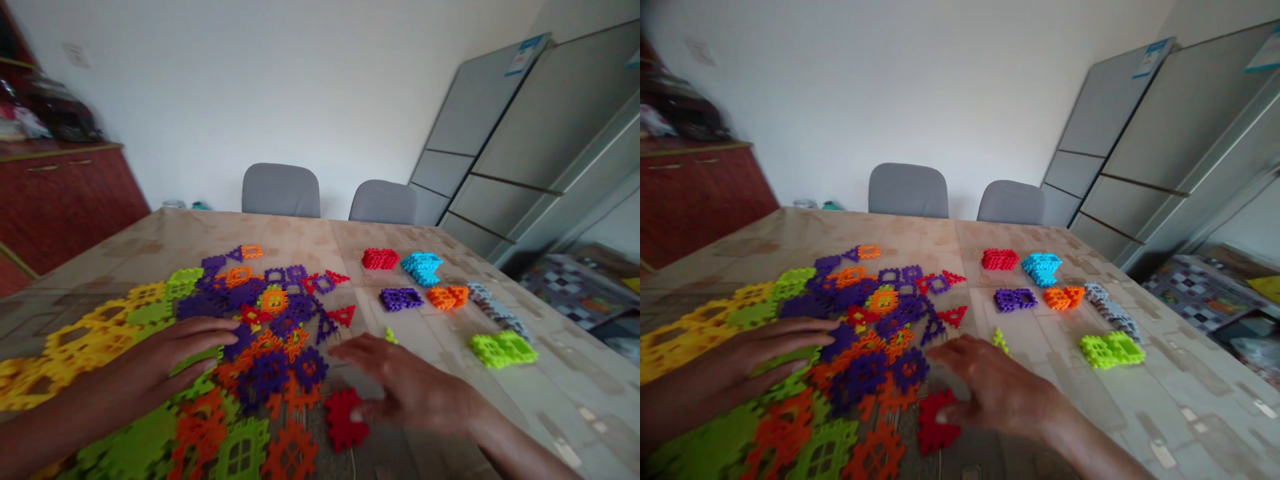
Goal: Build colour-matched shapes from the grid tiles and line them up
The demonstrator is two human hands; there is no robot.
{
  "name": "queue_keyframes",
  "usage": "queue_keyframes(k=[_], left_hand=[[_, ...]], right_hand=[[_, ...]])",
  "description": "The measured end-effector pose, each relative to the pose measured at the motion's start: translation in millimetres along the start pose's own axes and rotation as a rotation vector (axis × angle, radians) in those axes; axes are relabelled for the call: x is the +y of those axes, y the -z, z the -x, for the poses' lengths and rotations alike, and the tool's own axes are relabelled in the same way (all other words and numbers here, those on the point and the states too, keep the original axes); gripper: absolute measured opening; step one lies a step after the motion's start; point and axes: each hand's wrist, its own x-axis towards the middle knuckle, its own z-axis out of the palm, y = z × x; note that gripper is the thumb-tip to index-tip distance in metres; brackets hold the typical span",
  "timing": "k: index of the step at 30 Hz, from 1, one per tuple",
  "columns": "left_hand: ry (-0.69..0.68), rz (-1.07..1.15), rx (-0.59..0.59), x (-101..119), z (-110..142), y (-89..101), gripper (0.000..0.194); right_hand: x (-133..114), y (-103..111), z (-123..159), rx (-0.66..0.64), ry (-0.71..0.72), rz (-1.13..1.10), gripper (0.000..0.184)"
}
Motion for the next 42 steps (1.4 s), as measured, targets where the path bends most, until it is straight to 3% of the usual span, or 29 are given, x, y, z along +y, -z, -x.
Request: queue_keyframes(k=[3,9,13,17,20,24,26,30,33,36,42], left_hand=[[0.005,0.005,-0.077,-9.4,1.9,-5.5,0.037],[0.014,0.019,-0.098,-27.9,-23.1,-8.2,0.032],[-0.03,0.018,-0.127,-19.3,-45.0,-15.8,0.028],[-0.055,0.018,-0.152,-8.5,-60.9,-21.7,0.023],[-0.045,0.027,-0.186,-7.9,-69.5,-21.6,0.02],[-0.02,0.046,-0.216,-13.3,-76.3,-19.8,0.019],[-0.009,0.051,-0.214,-16.3,-78.0,-20.0,0.017],[-0.003,0.081,-0.182,-20.8,-77.8,-21.8,0.01],[-0.013,0.138,-0.149,-21.8,-74.1,-20.5,0.002],[0.009,0.201,-0.111,-19.0,-70.0,-14.9,0.011],[0.082,0.361,-0.044,8.3,-72.2,-9.6,0.025]], right_hand=[[-11.1,-18.5,5.5,-0.057,-0.042,-0.026,0.084],[-18.8,-33.6,-0.6,-0.037,0.016,0.03,0.073],[-22.5,-30.6,-4.0,-0.008,0.135,0.001,0.064],[-23.6,-25.3,-3.9,-0.097,0.163,-0.07,0.057],[-11.9,-20.4,-3.4,-0.07,0.089,-0.12,0.06],[27.0,-12.1,-20.1,0.171,0.036,-0.069,0.045],[48.5,-7.3,-35.8,0.267,0.062,0.031,0.047],[74.9,-0.3,-61.5,0.24,0.011,0.208,0.04],[79.0,1.0,-64.4,0.225,-0.033,0.236,0.038],[76.3,-0.4,-55.5,0.214,-0.075,0.192,0.042],[56.9,-11.9,-34.5,0.217,-0.23,0.075,0.068]])
